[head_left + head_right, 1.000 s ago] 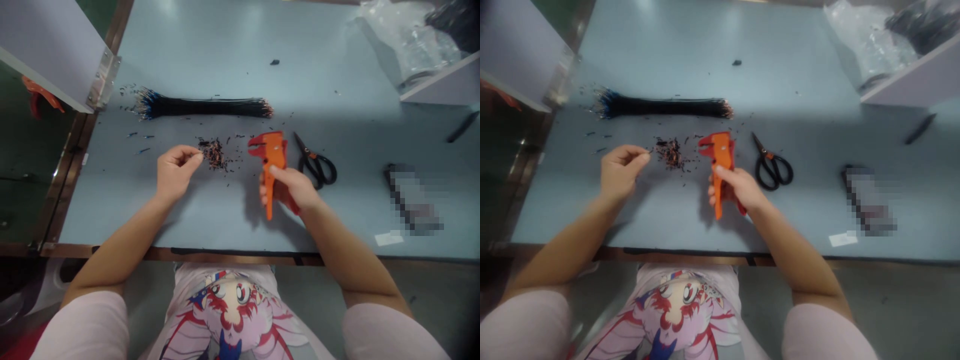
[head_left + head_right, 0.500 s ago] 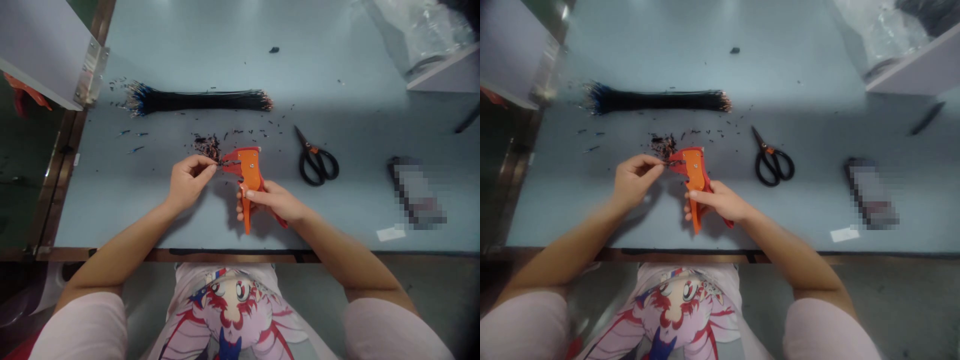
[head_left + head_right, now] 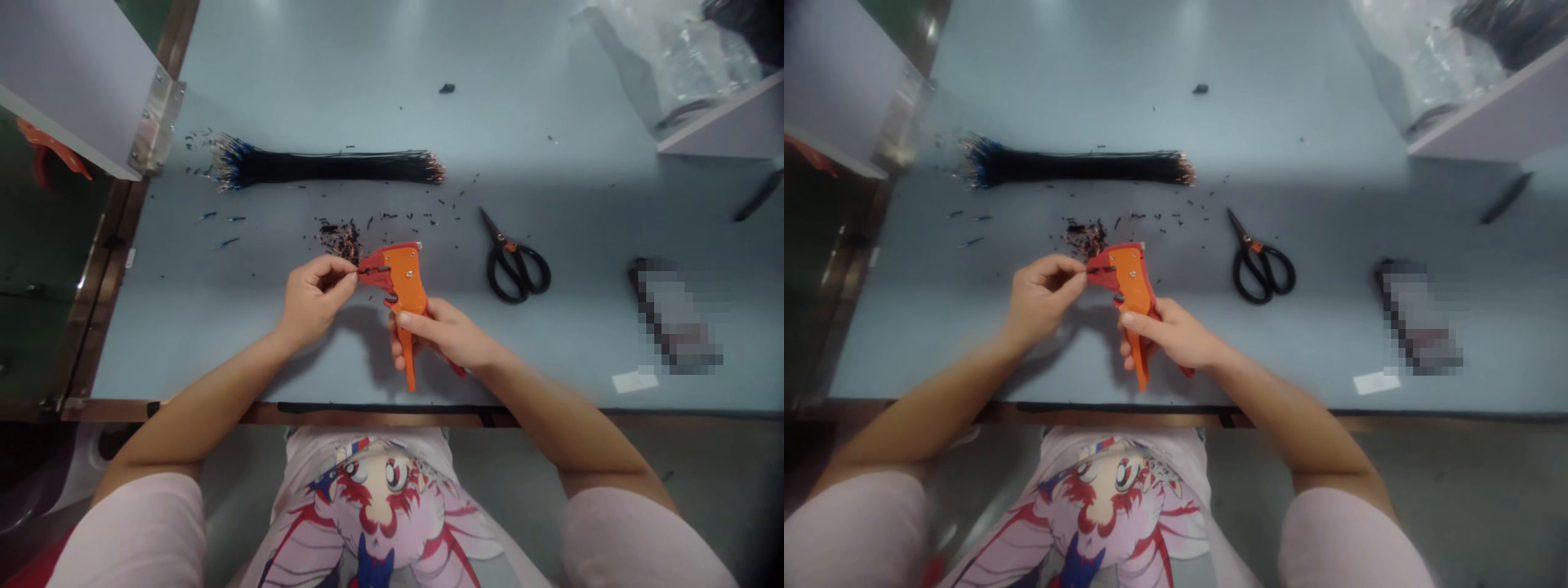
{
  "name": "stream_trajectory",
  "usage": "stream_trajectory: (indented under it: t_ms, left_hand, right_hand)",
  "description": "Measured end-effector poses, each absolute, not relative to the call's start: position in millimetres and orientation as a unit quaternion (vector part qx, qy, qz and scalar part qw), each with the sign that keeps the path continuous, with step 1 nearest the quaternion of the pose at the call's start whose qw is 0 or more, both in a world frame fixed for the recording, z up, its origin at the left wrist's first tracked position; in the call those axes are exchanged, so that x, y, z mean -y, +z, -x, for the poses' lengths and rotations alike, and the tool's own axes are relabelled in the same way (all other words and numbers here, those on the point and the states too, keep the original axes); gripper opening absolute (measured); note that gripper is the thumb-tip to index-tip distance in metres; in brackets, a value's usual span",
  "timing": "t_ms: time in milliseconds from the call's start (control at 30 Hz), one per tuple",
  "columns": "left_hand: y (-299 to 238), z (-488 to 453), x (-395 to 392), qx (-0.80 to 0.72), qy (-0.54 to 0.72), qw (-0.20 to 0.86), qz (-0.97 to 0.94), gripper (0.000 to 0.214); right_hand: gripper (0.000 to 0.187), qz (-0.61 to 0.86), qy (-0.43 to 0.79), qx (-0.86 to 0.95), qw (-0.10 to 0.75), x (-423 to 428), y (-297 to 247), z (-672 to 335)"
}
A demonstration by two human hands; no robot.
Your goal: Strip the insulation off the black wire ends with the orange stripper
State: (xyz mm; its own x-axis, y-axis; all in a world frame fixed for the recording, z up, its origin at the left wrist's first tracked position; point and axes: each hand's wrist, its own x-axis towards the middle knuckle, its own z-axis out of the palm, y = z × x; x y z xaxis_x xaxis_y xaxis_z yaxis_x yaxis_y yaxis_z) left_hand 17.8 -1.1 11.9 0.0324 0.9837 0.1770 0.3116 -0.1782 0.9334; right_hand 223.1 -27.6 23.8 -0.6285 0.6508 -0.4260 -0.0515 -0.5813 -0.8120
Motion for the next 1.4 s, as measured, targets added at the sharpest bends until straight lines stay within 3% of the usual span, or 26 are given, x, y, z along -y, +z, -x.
stream_trajectory:
  t_ms: [300,533,667,833,1033,1267,1400]
  left_hand:
    - [15.3,-19.1,9.3,-0.542,0.439,0.227,-0.679,0.007]
    - [8.5,-20.5,2.4,-0.544,0.444,0.242,-0.670,0.008]
    - [9.3,-16.4,1.5,-0.552,0.433,0.280,-0.655,0.008]
    - [13.0,-7.7,-4.1,-0.580,0.480,0.297,-0.587,0.005]
    - [-6.3,-4.1,-17.6,-0.570,0.494,0.458,-0.471,0.014]
    - [-1.2,-8.3,-12.3,-0.554,0.483,0.532,-0.421,0.018]
    - [2.7,-17.5,-1.3,-0.525,0.474,0.566,-0.423,0.021]
  right_hand:
    - [0.037,0.397,0.779,0.429,0.226,31.1,22.4,-219.2]
    - [0.035,0.408,0.797,0.359,0.263,28.8,19.5,-215.3]
    - [0.035,0.422,0.815,0.295,0.267,20.5,15.8,-221.2]
    - [0.036,0.491,0.745,0.253,0.374,2.1,19.3,-243.7]
    - [0.035,0.459,0.795,0.358,0.170,6.9,18.5,-243.8]
    - [0.030,0.382,0.857,0.246,0.245,9.1,8.6,-233.6]
    - [0.031,0.294,0.903,0.205,0.237,15.4,4.5,-226.7]
